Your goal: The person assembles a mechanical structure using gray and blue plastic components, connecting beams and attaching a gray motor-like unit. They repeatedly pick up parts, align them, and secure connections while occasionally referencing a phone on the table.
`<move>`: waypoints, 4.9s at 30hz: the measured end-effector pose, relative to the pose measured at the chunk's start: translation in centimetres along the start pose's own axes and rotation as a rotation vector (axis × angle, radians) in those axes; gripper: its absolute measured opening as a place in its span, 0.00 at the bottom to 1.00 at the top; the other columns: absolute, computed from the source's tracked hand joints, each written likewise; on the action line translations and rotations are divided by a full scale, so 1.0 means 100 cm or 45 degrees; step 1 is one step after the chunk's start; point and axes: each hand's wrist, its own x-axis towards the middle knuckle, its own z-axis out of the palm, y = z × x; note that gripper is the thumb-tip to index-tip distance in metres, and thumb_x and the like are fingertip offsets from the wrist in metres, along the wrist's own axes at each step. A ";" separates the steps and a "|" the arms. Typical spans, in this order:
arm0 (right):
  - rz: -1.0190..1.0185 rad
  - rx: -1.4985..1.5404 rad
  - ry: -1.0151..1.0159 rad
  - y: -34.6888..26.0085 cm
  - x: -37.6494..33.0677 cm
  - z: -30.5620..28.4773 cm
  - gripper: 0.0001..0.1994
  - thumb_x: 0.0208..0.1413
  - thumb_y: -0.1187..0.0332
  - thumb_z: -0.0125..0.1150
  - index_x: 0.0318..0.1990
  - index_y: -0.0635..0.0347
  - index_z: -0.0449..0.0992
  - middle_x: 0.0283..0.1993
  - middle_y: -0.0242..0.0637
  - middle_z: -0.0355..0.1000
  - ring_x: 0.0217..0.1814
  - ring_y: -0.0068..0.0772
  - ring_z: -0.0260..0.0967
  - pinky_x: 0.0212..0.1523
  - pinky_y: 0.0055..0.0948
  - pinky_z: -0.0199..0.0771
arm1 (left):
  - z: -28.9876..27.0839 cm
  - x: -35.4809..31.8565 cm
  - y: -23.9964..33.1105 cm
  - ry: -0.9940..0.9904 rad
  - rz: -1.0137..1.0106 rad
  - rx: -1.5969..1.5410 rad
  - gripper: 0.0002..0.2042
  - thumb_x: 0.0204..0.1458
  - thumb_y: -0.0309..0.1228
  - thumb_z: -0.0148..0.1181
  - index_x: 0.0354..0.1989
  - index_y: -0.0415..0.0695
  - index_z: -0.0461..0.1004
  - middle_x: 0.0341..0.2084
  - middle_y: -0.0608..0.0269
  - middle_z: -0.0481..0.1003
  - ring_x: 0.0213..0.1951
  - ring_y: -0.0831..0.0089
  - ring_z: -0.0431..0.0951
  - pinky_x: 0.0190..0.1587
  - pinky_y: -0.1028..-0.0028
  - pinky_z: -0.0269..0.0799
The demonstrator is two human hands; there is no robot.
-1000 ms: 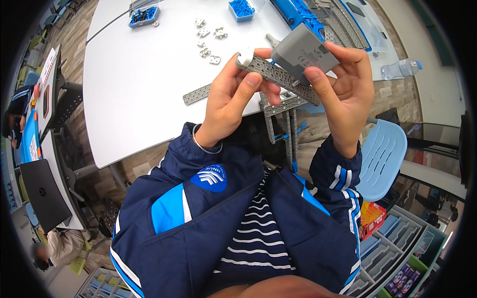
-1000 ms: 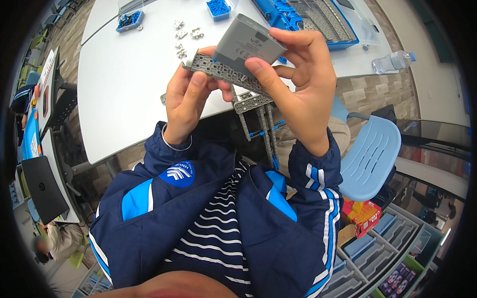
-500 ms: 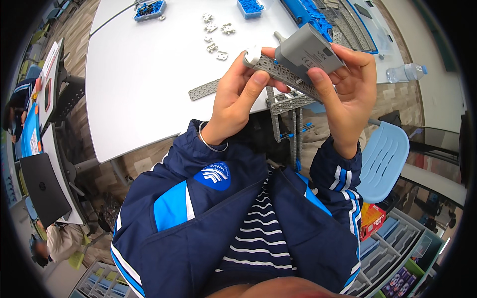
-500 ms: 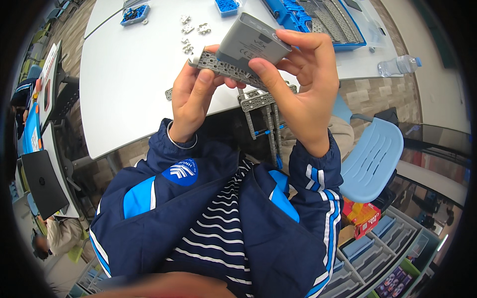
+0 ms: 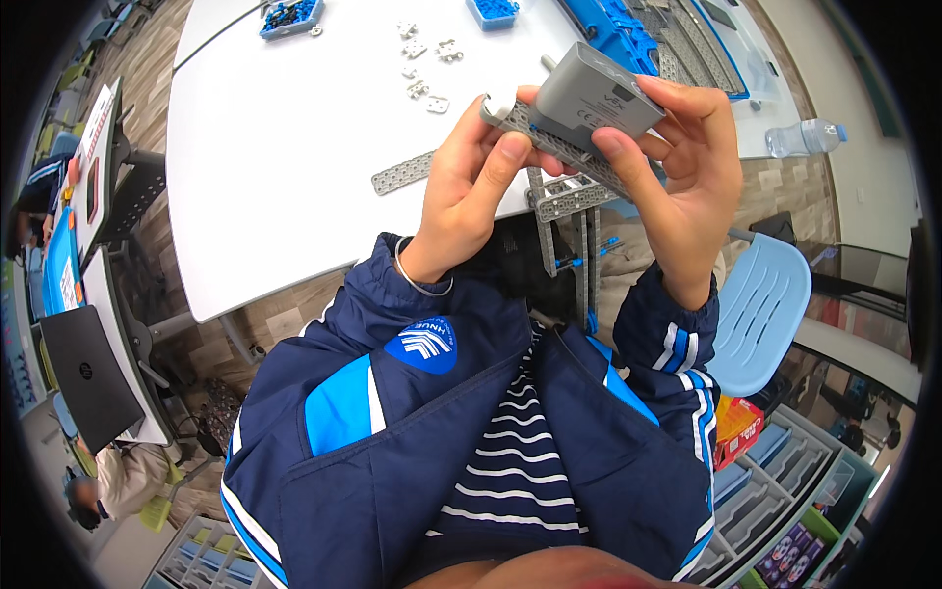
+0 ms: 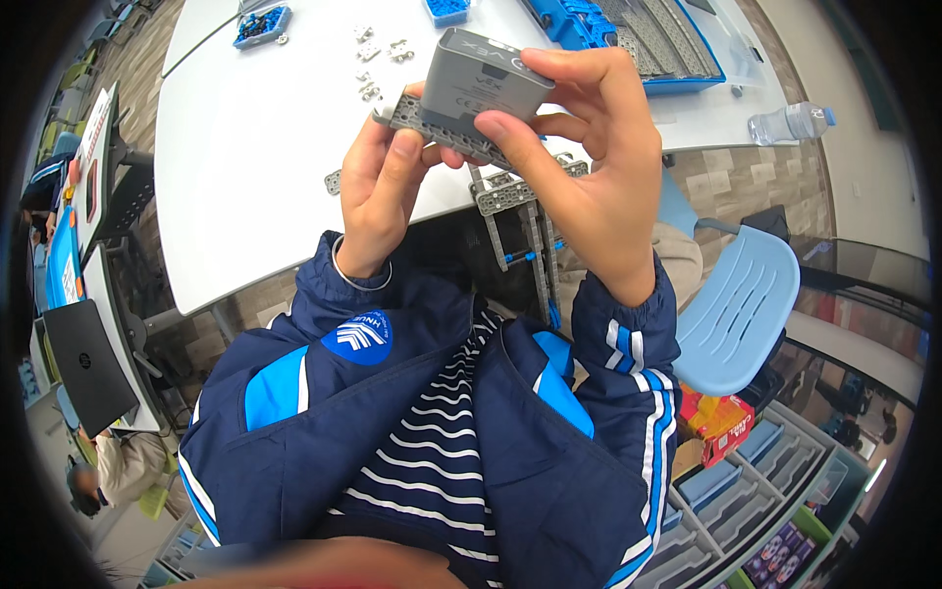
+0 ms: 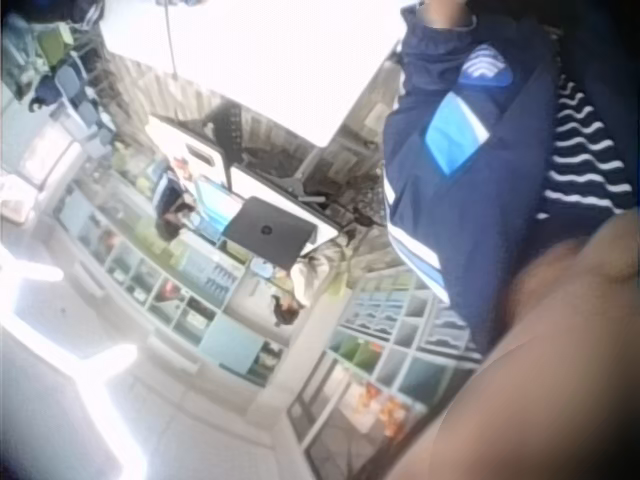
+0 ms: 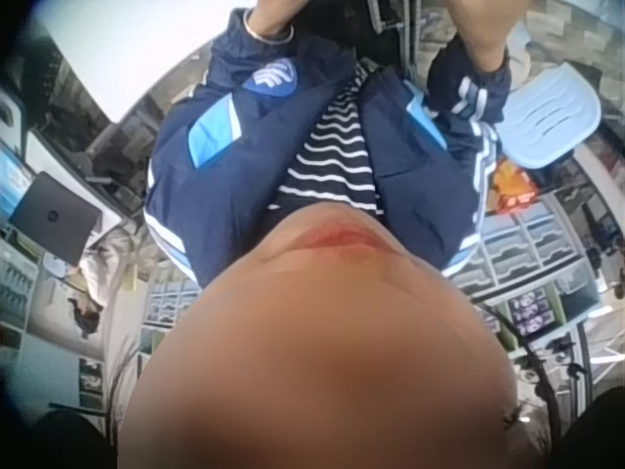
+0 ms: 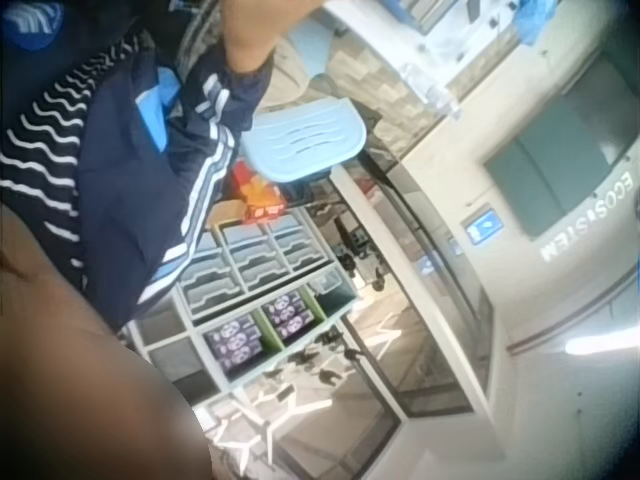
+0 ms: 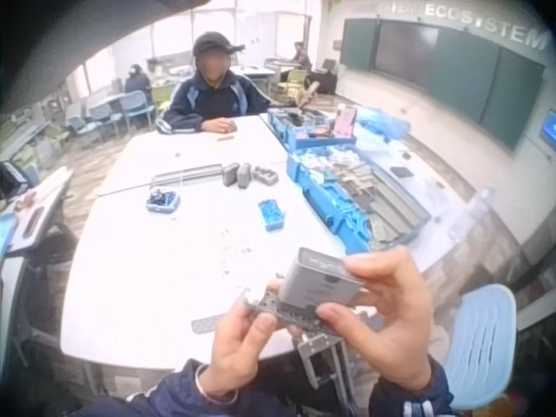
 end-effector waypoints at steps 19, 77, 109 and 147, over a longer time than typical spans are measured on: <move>0.272 0.385 0.102 0.008 -0.018 -0.003 0.22 0.53 0.80 0.64 0.56 0.70 0.65 0.50 0.45 0.70 0.53 0.35 0.72 0.48 0.27 0.78 | -0.003 0.001 -0.009 0.003 -0.031 0.079 0.17 0.66 0.32 0.43 0.58 0.35 0.62 0.43 0.58 0.74 0.37 0.76 0.74 0.43 0.75 0.71; 0.419 0.341 0.018 0.008 -0.030 0.011 0.19 0.58 0.77 0.61 0.51 0.66 0.57 0.45 0.49 0.74 0.47 0.32 0.75 0.44 0.25 0.78 | 0.001 -0.011 -0.025 0.149 -0.136 -0.035 0.19 0.66 0.34 0.40 0.61 0.35 0.60 0.37 0.63 0.70 0.35 0.78 0.68 0.42 0.73 0.71; 0.267 0.138 0.363 0.016 -0.068 0.031 0.21 0.57 0.79 0.61 0.51 0.64 0.55 0.49 0.51 0.70 0.48 0.31 0.73 0.46 0.25 0.75 | 0.016 -0.023 -0.037 0.098 -0.190 0.102 0.20 0.68 0.41 0.41 0.57 0.37 0.62 0.32 0.72 0.66 0.32 0.85 0.62 0.36 0.83 0.61; 0.404 0.219 0.678 -0.022 -0.090 0.056 0.21 0.54 0.78 0.65 0.54 0.71 0.68 0.42 0.36 0.73 0.39 0.20 0.73 0.39 0.16 0.73 | 0.062 -0.025 0.010 0.065 -0.202 0.222 0.32 0.53 0.33 0.63 0.59 0.34 0.51 0.41 0.53 0.71 0.40 0.73 0.76 0.37 0.76 0.75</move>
